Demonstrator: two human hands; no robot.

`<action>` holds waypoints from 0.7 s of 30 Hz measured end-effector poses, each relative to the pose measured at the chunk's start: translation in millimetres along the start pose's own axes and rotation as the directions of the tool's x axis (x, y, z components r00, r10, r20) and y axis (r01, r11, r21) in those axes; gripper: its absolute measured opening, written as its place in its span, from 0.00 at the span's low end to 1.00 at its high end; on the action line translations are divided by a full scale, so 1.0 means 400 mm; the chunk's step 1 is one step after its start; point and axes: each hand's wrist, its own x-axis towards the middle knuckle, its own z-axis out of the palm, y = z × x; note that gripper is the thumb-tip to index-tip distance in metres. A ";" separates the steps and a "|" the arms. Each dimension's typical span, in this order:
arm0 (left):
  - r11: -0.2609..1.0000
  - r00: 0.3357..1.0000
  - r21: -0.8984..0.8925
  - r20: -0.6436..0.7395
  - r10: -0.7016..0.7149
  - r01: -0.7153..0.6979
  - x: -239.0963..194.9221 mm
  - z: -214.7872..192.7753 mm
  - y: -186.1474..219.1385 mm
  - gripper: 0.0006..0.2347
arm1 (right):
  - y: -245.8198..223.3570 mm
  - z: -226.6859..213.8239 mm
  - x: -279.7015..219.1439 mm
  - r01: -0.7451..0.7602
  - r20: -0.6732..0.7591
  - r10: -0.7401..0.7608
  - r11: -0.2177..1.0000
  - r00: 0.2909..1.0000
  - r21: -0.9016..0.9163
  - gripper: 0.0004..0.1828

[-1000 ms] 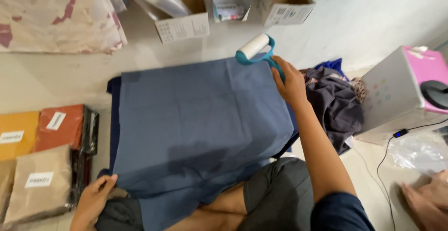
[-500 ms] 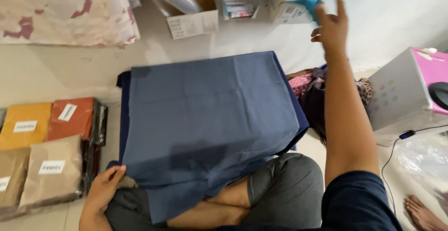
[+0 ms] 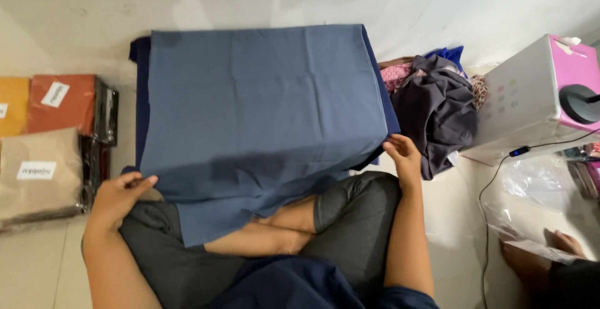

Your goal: The person sits on the floor and uses a lint roller to clean a blue piece of fabric. They repeatedly roll the tool over the fabric, then fold and unfold it to clean different sections.

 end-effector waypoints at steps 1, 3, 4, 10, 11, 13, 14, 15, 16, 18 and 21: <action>0.999 1.000 -0.032 0.003 -0.014 0.014 -0.017 0.000 0.015 0.28 | -0.011 0.004 -0.003 -0.100 0.069 0.104 0.993 0.992 -0.057 0.25; 0.998 0.999 -0.061 0.004 -0.031 0.032 -0.030 0.003 0.010 0.28 | -0.005 0.007 -0.008 -0.199 0.135 0.214 0.973 0.967 -0.119 0.34; 0.997 0.999 -0.069 0.016 0.045 -0.044 -0.023 0.007 -0.005 0.19 | 0.005 0.009 0.003 -0.202 0.265 0.220 0.975 0.939 -0.093 0.22; 0.978 0.985 0.122 0.049 0.166 -0.171 -0.005 0.022 -0.038 0.21 | -0.001 0.014 0.022 -0.258 0.413 0.380 0.911 0.828 -0.323 0.09; 0.960 0.985 0.225 0.069 0.157 -0.168 0.008 0.025 -0.047 0.20 | -0.005 0.016 0.019 -0.269 0.366 0.423 0.875 0.829 -0.402 0.14; 0.961 0.985 0.215 0.037 0.167 -0.172 0.006 0.031 -0.062 0.16 | -0.031 0.022 -0.010 -0.280 0.350 0.400 0.895 0.847 -0.346 0.10; 0.962 0.983 0.205 0.010 0.184 -0.182 0.006 0.035 -0.070 0.19 | -0.043 0.024 -0.026 -0.289 0.325 0.377 0.913 0.867 -0.290 0.11; 0.963 0.984 0.206 0.008 0.179 -0.176 0.034 0.035 -0.107 0.19 | -0.031 0.014 -0.030 -0.290 0.329 0.380 0.912 0.864 -0.290 0.11; 0.971 0.985 0.168 0.027 0.169 -0.171 0.064 0.036 -0.141 0.18 | -0.021 0.004 -0.031 -0.253 0.295 0.350 0.913 0.889 -0.320 0.12; 0.978 0.986 0.129 0.041 0.161 -0.165 0.063 0.011 -0.158 0.17 | 0.004 -0.029 -0.027 -0.213 0.265 0.313 0.913 0.912 -0.347 0.12; 0.972 0.972 -0.109 0.093 0.217 -0.207 -0.042 -0.046 -0.076 0.12 | 0.055 -0.086 -0.004 -0.100 0.281 0.147 0.980 0.948 -0.174 0.08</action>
